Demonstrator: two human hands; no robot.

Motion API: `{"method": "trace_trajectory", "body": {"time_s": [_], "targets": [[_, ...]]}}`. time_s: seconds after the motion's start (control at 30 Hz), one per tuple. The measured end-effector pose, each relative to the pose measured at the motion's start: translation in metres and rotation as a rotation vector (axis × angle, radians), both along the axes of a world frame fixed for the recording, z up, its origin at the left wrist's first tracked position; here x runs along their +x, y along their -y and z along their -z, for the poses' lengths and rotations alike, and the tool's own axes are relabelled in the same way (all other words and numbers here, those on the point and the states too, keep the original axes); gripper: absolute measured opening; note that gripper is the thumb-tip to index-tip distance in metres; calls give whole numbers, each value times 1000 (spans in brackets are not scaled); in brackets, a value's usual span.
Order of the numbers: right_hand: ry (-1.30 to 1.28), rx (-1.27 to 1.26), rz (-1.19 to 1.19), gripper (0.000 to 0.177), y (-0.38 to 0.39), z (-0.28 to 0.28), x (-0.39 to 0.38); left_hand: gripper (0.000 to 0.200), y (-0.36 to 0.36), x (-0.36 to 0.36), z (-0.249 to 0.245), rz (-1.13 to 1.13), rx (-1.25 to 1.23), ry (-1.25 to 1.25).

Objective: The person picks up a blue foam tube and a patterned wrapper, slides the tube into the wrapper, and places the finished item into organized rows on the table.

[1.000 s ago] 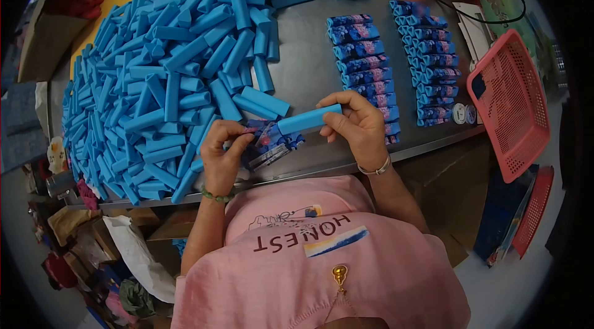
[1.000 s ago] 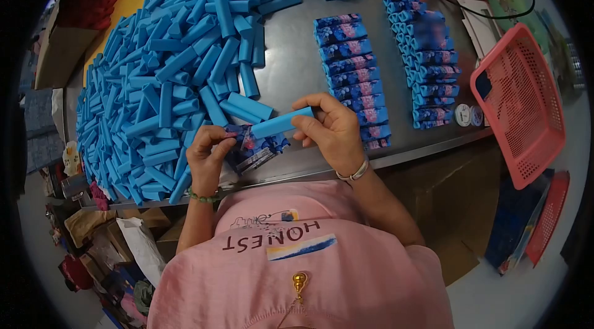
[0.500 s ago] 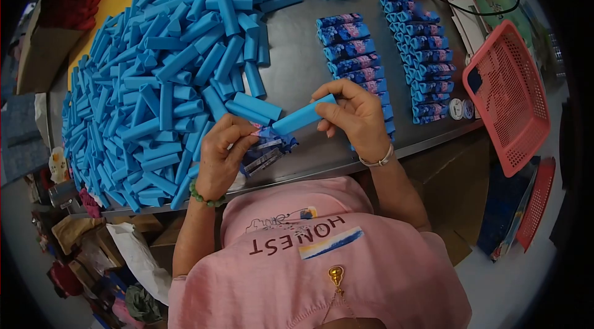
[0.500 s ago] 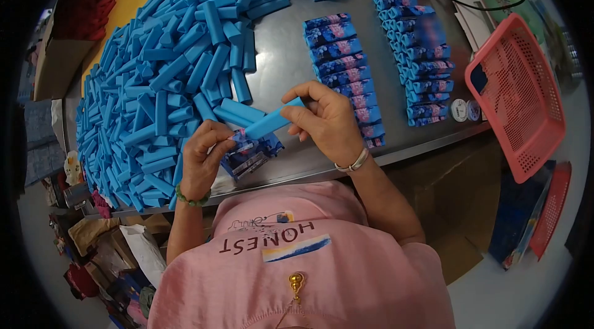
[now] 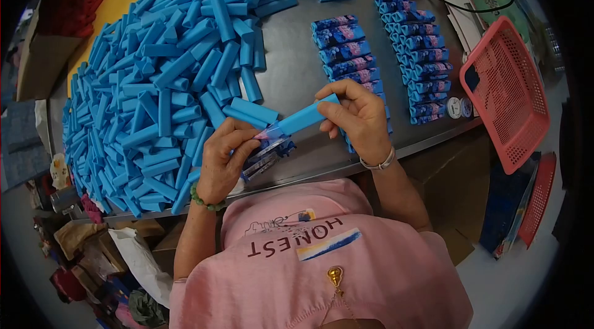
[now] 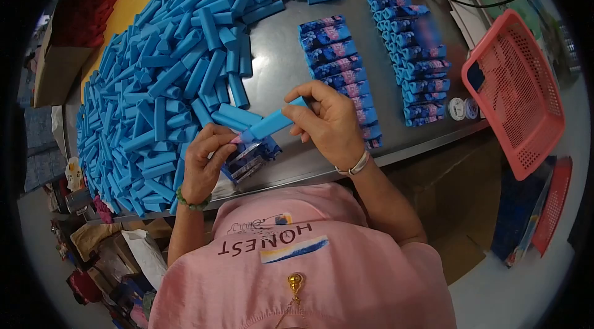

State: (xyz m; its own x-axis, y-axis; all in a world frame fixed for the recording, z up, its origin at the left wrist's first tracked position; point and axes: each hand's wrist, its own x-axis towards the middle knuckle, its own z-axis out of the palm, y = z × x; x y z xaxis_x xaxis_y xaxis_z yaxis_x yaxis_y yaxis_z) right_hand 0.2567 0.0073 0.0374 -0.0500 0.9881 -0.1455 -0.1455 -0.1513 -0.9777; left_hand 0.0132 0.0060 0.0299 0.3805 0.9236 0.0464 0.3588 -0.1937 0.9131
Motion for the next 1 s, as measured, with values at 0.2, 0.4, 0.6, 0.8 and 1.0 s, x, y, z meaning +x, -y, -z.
{"method": "trace_trajectory", "body": {"time_s": [0.2, 0.4, 0.6, 0.8, 1.0], "targets": [[81, -48, -32, 13, 2, 6, -13, 16, 2, 13, 4, -24, -48, 39], [89, 49, -33, 19, 2, 10, -22, 22, 5, 19, 14, -187, -453, 450], [-329, -277, -114, 23, 4, 14, -15, 22, 7, 27, 15, -236, -403, 495], [-371, -235, -79, 20, 8, 14, -24, 21, 9, 35, 13, -212, -290, 508], [-271, -221, -9, 20, 10, 12, -23, 22, 7, 39, 15, -202, -265, 495]]}}
